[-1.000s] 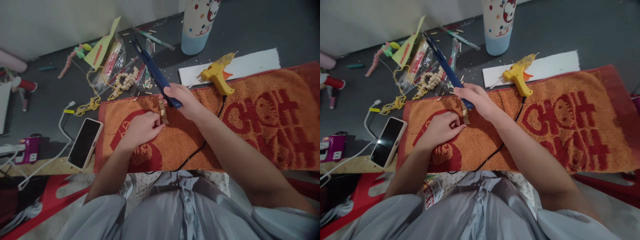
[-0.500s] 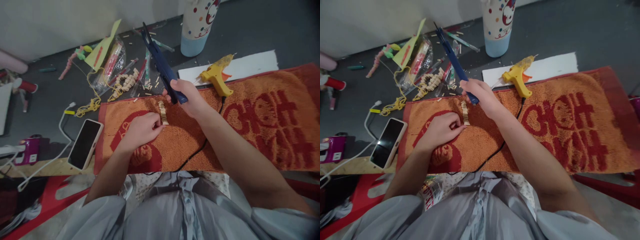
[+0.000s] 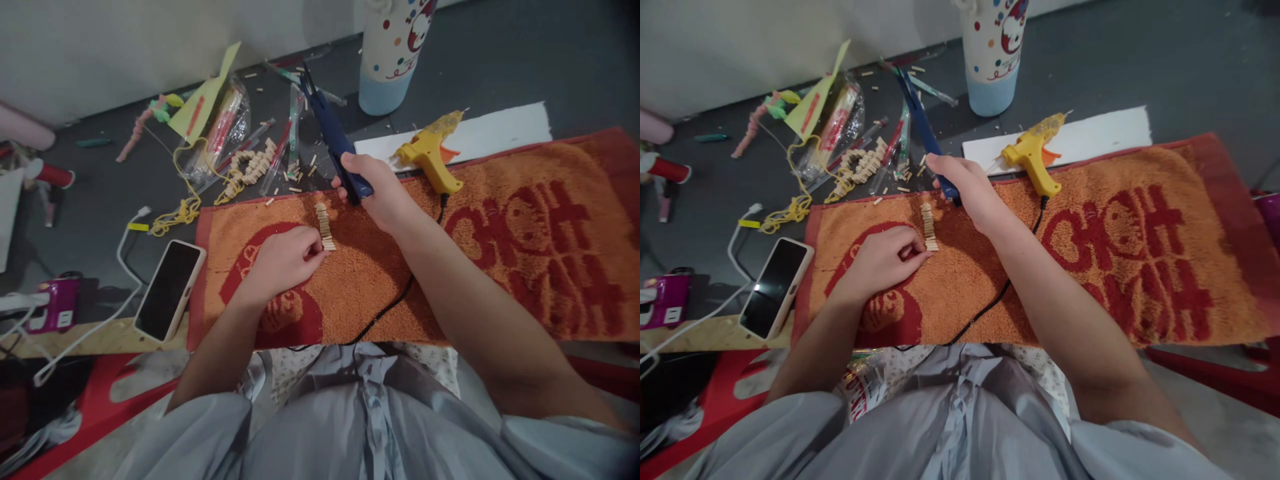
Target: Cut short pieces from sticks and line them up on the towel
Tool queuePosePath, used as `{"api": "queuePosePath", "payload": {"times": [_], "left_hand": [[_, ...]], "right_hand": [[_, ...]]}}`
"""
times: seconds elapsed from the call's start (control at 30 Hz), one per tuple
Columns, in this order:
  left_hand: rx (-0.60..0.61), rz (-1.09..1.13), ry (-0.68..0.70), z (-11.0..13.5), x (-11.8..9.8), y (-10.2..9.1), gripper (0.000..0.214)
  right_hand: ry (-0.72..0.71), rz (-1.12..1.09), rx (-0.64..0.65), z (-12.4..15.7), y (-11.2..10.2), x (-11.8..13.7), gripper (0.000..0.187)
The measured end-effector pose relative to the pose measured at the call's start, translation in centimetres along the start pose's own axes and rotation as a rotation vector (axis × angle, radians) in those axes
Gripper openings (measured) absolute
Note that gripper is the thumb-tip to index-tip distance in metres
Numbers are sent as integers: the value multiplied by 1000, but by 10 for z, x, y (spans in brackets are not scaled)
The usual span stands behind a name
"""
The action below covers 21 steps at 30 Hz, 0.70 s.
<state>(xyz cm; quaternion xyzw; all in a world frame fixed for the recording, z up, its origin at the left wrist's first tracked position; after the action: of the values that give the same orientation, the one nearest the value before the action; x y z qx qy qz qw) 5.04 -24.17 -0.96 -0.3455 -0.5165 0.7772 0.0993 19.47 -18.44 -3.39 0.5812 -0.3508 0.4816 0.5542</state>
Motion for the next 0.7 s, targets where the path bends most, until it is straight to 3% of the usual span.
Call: {"api": "queuePosePath", "payload": {"times": [0.7], "left_hand": [[-32,-47,35,2,-2,-1,14]], "right_hand": [[30,79,17,0,3,1,32]]}}
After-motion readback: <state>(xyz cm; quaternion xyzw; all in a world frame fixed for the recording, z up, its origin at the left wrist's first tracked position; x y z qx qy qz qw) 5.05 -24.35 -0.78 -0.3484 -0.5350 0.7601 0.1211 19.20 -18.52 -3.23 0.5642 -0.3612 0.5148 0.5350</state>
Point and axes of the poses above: each hand's wrist, its own z-axis away from the middle knuckle, its own y-axis out of the palm, x = y × z, the point moved 6 cm from there along -z, towards the middle knuckle, and after that the axes turned 8 degrees about x, right-handed, at the moved point
